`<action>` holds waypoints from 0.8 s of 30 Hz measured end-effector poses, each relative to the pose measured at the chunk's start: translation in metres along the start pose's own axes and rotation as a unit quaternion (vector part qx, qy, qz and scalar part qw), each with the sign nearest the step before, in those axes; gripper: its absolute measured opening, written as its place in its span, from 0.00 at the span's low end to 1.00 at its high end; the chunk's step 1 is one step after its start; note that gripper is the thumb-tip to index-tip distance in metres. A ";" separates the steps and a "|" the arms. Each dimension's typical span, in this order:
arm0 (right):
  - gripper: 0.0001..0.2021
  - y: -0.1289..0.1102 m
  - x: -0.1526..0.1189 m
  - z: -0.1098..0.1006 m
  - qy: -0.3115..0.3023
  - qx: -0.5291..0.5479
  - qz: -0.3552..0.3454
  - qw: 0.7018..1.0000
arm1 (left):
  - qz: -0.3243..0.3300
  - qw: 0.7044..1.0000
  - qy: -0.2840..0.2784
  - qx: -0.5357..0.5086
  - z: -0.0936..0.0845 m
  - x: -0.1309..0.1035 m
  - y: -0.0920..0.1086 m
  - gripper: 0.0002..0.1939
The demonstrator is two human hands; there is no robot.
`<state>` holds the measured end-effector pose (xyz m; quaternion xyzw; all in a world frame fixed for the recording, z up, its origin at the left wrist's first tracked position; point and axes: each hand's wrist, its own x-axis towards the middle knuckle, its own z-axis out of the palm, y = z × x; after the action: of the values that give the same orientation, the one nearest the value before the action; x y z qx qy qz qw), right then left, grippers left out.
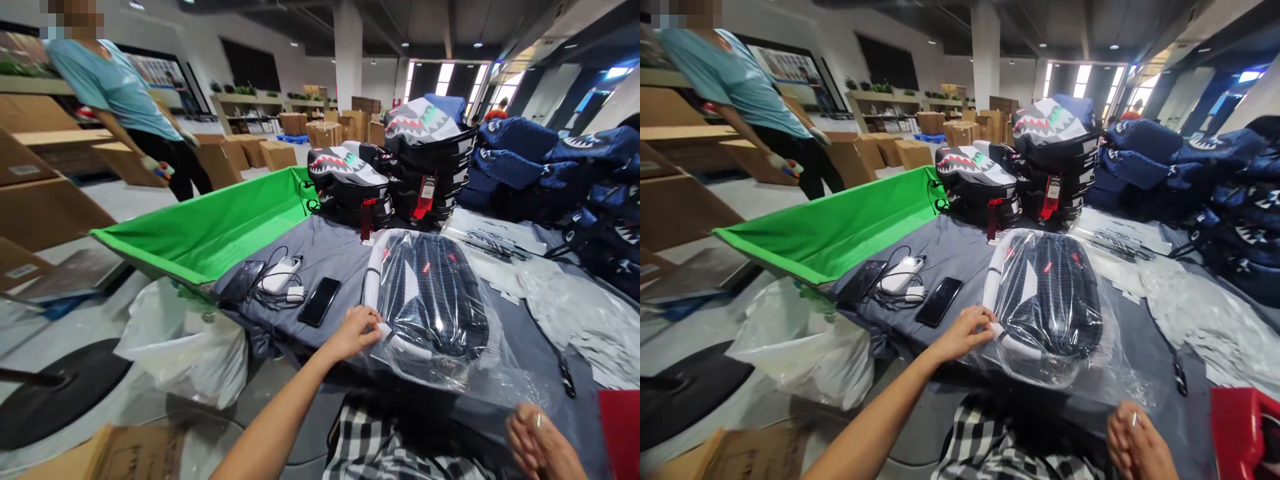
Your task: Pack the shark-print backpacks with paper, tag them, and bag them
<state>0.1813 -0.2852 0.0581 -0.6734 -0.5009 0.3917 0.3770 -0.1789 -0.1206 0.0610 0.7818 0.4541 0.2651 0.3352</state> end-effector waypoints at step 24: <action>0.07 -0.167 0.151 0.104 -0.185 -0.455 -0.228 0.841 | -0.005 1.000 -0.008 0.030 -0.003 0.003 0.000 0.15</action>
<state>0.0527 -0.0906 0.1430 -0.5510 -0.8226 0.1403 0.0072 -0.1796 -0.1169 0.0628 0.7911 0.4634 0.2435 0.3166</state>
